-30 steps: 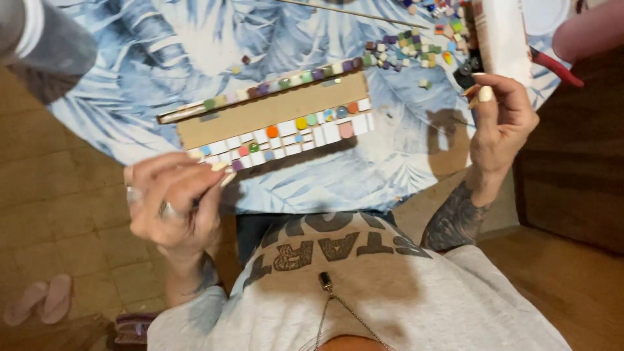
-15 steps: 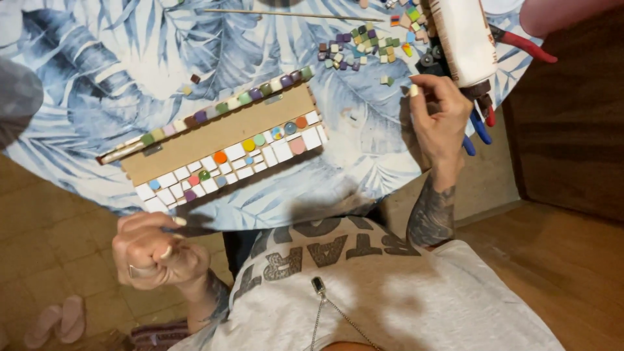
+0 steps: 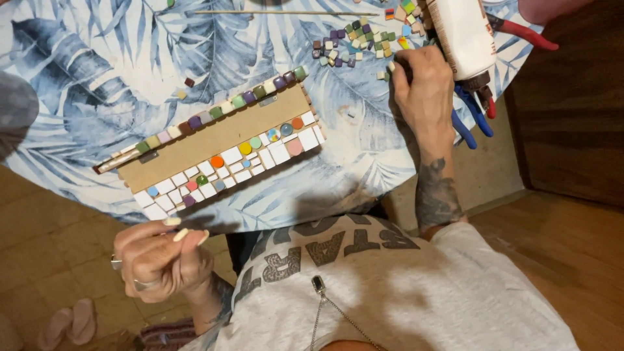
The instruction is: Decorating a box by manually applying small mosaic tiles to its surface.
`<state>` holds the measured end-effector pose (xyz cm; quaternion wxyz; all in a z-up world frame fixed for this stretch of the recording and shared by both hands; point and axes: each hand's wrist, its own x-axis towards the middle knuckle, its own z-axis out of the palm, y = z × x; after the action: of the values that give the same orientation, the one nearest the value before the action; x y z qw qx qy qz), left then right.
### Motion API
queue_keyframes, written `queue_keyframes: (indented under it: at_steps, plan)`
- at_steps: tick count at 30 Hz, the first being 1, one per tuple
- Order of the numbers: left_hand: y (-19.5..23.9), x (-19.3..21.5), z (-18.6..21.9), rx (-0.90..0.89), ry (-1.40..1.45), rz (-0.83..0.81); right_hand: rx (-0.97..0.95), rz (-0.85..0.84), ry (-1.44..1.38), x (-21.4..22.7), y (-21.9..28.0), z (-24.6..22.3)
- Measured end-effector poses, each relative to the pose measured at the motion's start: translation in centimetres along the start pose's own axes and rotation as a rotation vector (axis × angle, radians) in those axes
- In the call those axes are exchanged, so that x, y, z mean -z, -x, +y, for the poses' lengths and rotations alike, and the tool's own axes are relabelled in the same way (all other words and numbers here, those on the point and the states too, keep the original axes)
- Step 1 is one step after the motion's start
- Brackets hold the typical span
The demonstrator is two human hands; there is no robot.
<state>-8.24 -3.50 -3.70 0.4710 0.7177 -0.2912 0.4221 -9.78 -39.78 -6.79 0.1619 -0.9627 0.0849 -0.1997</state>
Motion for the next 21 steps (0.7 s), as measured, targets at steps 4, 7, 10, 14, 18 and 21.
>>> queue_keyframes:
  at_steps: [4, 7, 10, 14, 18, 21]
  plan:
    - [0.4, 0.5, -1.0, -0.081, 0.016, 0.032, 0.093, 0.057, 0.177, -1.6, -0.8, 1.4]
    - [0.3, 1.3, -0.6, -0.094, -0.14, -0.069, 0.101, 0.028, 0.194, -1.9, -1.5, 2.0]
    - [-0.6, 1.6, 0.9, -0.016, -0.196, -0.154, 0.149, -0.032, 0.246, -1.7, -2.0, 2.3]
    - [-0.6, 1.7, 1.7, 0.076, -0.073, -0.208, 0.131, -0.053, 0.071, 0.5, -1.9, -0.6]
    - [-1.7, 0.0, 2.8, 0.102, 0.167, -0.305, -0.202, -0.128, -0.826, 6.2, 0.1, -10.0]
    - [-2.7, -0.3, 4.1, 0.142, 0.272, -0.504, -0.021, -0.265, -1.276, 5.3, 2.4, -12.6]
